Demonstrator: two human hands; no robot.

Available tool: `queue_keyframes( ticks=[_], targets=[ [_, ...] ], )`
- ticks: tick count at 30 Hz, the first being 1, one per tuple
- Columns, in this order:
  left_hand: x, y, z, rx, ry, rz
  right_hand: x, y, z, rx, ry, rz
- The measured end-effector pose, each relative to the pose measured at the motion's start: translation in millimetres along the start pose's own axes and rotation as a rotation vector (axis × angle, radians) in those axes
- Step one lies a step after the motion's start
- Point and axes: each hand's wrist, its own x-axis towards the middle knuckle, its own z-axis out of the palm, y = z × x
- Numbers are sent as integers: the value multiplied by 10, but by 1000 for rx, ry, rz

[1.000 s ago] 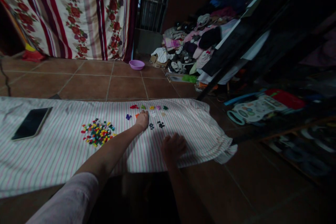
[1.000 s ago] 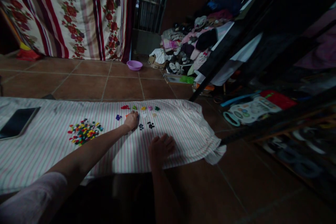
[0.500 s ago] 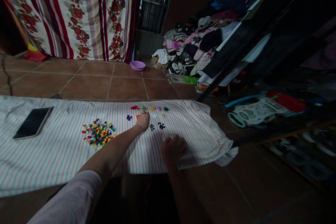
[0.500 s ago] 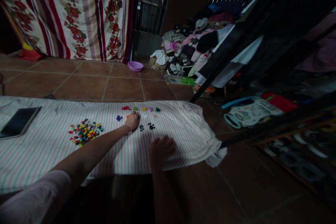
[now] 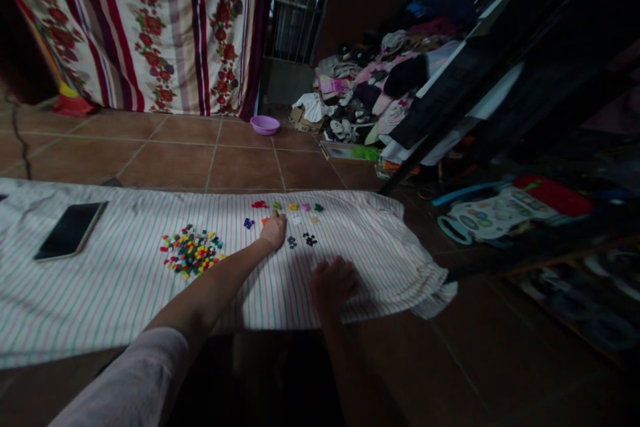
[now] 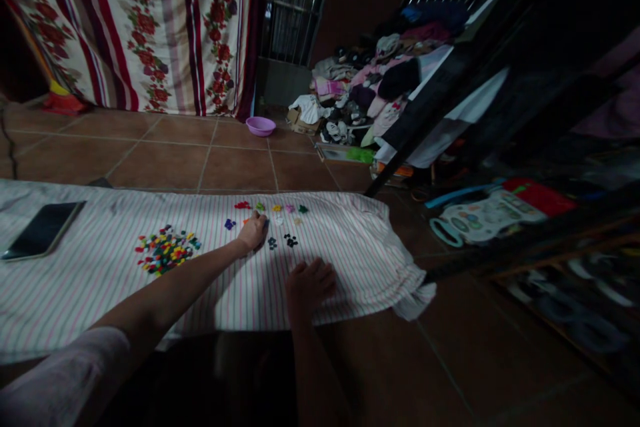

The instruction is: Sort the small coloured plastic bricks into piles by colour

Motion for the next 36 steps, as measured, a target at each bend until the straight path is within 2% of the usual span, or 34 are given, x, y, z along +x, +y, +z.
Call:
queue_keyframes(
  ticks=[4,8,14,18,22,25,31,36],
  targets=[
    [-253,-45,-50,-54,46,35,3,0,10,21,1,10],
    [-709,-170,-121,-111,94,38,4,7,39,16,-12,7],
    [-1534,-605,-320,-227,173,11,5,12,87,75,0,15],
    [-1882,-949,-537,-187,201,-153,2,10,121,124,24,4],
    [-1996,-1228,-800,-65,203,-443,-1,8,146,111,-6,2],
    [-1999,-1394,-963,-36,218,-528,6,1,153,85,-59,-1],
    [-2004,-1628,-1071,-31,247,-599,26,-21,170,36,-154,-14],
    [-1920,-1649,-1020,-26,273,-570,36,-11,203,3,-214,9]
  ],
)
